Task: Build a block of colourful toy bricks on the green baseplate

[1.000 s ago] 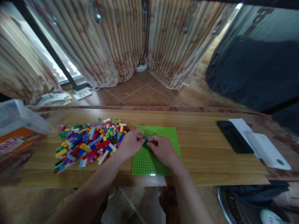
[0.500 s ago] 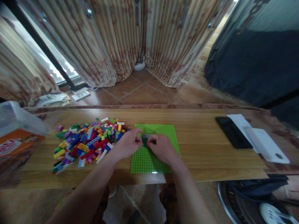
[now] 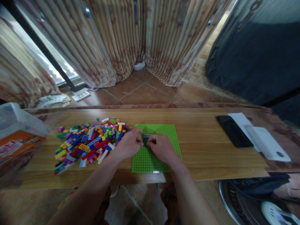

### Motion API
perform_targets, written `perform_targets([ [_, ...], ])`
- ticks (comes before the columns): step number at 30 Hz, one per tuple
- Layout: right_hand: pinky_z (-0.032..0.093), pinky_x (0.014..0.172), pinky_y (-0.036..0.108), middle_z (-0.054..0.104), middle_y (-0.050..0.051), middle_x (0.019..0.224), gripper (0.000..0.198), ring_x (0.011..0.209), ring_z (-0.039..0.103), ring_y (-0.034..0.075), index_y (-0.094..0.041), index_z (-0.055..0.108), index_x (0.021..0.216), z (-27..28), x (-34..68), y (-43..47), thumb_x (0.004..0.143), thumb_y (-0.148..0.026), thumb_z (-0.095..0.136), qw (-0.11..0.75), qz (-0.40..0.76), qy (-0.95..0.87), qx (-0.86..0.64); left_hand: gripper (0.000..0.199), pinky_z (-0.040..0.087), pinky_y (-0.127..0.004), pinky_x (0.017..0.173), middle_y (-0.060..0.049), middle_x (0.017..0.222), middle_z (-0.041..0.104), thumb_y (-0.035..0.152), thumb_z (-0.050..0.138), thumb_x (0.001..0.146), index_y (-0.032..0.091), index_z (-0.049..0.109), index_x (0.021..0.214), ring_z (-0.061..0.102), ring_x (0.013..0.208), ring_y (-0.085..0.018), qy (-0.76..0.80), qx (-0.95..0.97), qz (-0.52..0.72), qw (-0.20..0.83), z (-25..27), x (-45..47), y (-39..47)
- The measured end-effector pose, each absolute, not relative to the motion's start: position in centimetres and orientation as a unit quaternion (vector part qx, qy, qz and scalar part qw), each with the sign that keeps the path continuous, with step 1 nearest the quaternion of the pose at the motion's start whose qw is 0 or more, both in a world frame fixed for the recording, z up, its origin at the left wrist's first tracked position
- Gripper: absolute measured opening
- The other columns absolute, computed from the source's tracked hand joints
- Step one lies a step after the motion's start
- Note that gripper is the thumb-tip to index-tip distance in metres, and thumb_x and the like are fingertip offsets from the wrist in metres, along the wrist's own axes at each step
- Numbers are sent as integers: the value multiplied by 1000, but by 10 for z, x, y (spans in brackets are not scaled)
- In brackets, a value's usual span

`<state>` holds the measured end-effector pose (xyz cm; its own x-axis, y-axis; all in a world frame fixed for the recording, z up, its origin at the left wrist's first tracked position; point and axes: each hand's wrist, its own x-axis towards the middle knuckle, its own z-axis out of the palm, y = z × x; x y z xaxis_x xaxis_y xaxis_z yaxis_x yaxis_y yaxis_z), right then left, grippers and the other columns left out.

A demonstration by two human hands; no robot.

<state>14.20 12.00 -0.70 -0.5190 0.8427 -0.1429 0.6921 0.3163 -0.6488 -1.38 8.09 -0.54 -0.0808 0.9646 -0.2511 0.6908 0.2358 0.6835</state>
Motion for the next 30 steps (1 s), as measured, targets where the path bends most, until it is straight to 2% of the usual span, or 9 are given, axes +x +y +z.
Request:
perform_targets([
  [8, 40, 67, 28, 72, 1, 71, 16, 69, 61, 16, -21, 74, 73, -12, 140, 119, 79, -21, 59, 120, 331, -804, -480, 39, 48, -30, 78, -7, 82, 72, 4, 57, 72, 11, 57, 110, 68, 83, -21, 710, 597, 193, 319, -10, -13, 79],
  [17, 38, 64, 28, 69, 0, 67, 19, 63, 57, 15, -21, 73, 74, -10, 142, 119, 81, -27, 57, 115, 337, -808, -470, 32, 48, -29, 75, -5, 79, 72, 5, 57, 75, 13, 57, 106, 68, 77, -19, 702, 594, 219, 327, -10, -15, 75],
  [20, 38, 61, 28, 68, 1, 65, 25, 62, 58, 16, -19, 73, 74, -10, 146, 122, 83, -35, 55, 154, 364, -782, -482, 29, 46, -26, 70, -2, 75, 71, 5, 57, 76, 14, 57, 103, 65, 71, -16, 680, 590, 249, 358, -11, -19, 75],
  [25, 43, 61, 29, 69, 5, 69, 33, 63, 61, 18, -16, 71, 78, -12, 152, 131, 84, -44, 53, 304, 341, -687, -566, 21, 42, -23, 62, 3, 65, 65, 6, 54, 79, 15, 58, 98, 60, 63, -13, 638, 585, 322, 383, -14, -31, 80],
  [27, 46, 66, 32, 72, 6, 76, 31, 68, 63, 19, -16, 72, 83, -15, 153, 133, 83, -42, 54, 319, 313, -689, -570, 20, 41, -23, 59, 3, 66, 66, 8, 55, 80, 16, 57, 99, 58, 61, -12, 623, 567, 365, 397, -14, -36, 82],
  [30, 49, 80, 37, 73, 9, 91, 26, 83, 65, 22, -17, 72, 94, -23, 154, 132, 81, -34, 57, 279, 281, -755, -523, 20, 43, -22, 59, 1, 72, 68, 11, 56, 80, 16, 57, 99, 60, 63, -12, 612, 526, 432, 403, -13, -47, 85],
])
